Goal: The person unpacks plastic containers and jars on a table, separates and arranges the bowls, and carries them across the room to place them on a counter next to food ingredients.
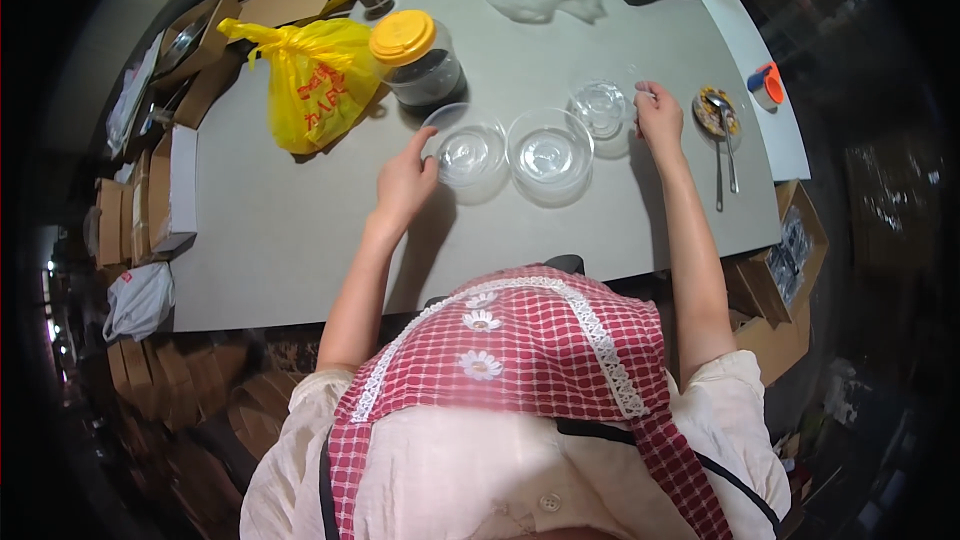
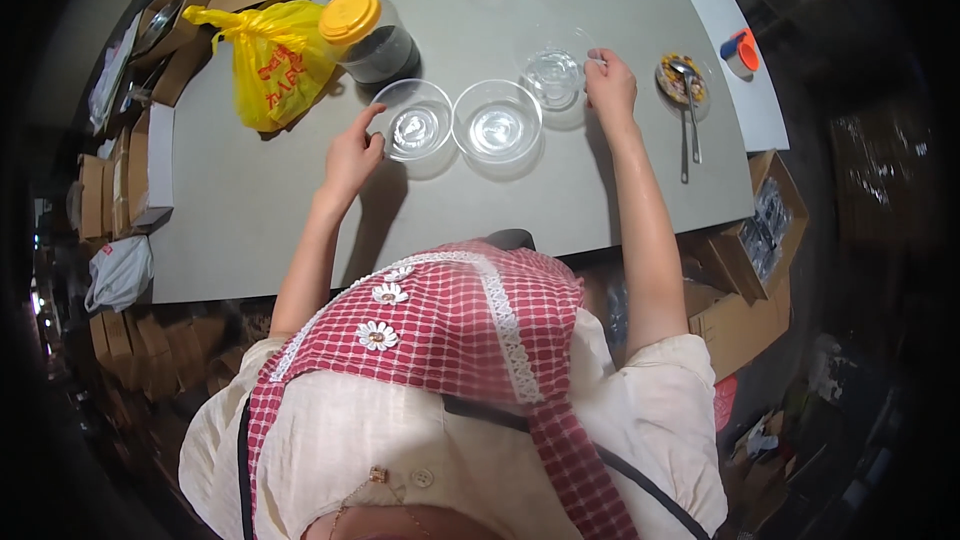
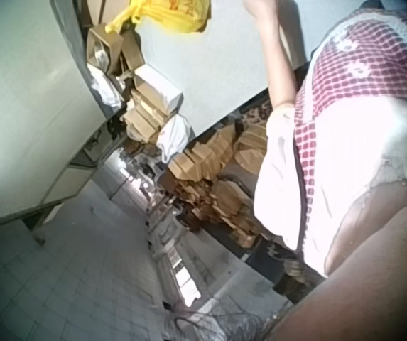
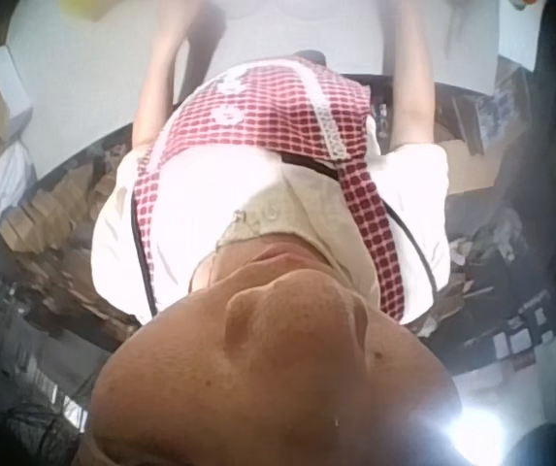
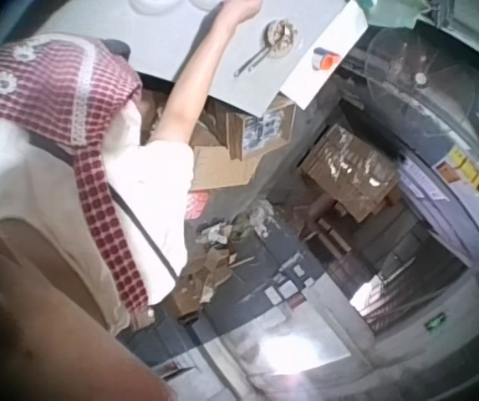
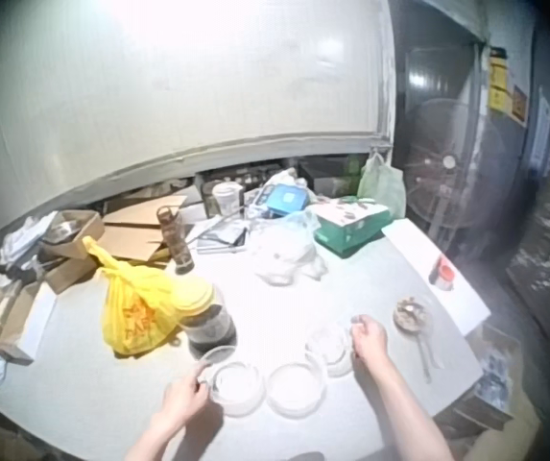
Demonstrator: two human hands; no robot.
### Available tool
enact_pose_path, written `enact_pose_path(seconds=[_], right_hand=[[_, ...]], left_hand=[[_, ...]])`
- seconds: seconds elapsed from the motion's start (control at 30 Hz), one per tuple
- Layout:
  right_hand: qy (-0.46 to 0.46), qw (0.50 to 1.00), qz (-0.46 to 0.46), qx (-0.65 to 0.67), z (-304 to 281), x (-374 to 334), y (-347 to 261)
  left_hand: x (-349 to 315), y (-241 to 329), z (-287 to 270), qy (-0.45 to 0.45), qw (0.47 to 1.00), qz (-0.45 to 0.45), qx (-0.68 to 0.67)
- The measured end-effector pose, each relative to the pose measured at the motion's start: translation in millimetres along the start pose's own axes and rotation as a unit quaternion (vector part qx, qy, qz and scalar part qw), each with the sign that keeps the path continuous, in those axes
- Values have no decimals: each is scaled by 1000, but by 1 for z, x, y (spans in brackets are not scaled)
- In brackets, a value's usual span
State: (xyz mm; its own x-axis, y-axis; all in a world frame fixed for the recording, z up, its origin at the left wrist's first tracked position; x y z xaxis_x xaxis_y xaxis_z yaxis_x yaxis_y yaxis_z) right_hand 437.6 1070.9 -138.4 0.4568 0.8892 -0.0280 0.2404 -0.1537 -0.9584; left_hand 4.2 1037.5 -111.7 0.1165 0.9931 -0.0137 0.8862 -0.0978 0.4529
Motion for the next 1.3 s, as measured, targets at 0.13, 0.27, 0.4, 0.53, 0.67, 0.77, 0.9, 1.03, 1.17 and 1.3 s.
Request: enact_pose_path(seconds=[0.13, 0.27, 0.4, 0.53, 0.67, 0.77, 0.9, 1.03, 1.17, 1.3], right_hand=[[28, 997, 32, 63, -37, -17, 19], [7, 987, 83, 138, -49, -57, 10], [21, 981, 85, 174, -82, -79, 19], [-15, 971, 116, 210, -80, -115, 9], [19, 962, 109, 251, -98, -130, 9], [108, 957, 116, 242, -134, -160, 28], [135, 948, 137, 253, -135, -221, 17], [265, 914, 107, 288, -179, -302, 27], [315, 882, 164, 310, -193, -390, 30], [368, 860, 58, 348, -240, -464, 20]], left_hand=[[11, 22, 9, 12, 990, 50, 128], [1, 45, -2, 16, 948, -14, 318], [-21, 93, -2, 117, 926, 192, 302], [-37, 117, 27, 18, 924, 300, 235], [-31, 103, 50, 46, 904, 351, 239], [-25, 113, 55, 65, 876, 411, 242], [-18, 135, 43, 90, 827, 529, 167], [-24, 186, 18, 126, 767, 618, 122], [-61, 245, 9, 135, 718, 681, 40], [-130, 313, 22, 119, 667, 735, -26]])
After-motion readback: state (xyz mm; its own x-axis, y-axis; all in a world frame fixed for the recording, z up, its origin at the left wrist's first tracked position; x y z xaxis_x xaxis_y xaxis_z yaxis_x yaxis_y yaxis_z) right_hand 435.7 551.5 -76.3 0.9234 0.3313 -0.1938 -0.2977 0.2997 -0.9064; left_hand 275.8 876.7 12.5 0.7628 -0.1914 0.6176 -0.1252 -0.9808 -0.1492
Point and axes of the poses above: each hand's wrist, its own x-axis towards the middle knuckle, its own z-axis out of the palm, y = z × x, the point moved 7 cm from there along x, towards the middle knuckle, and after that the axes turned 11 degrees about x, right-handed, at the moved point
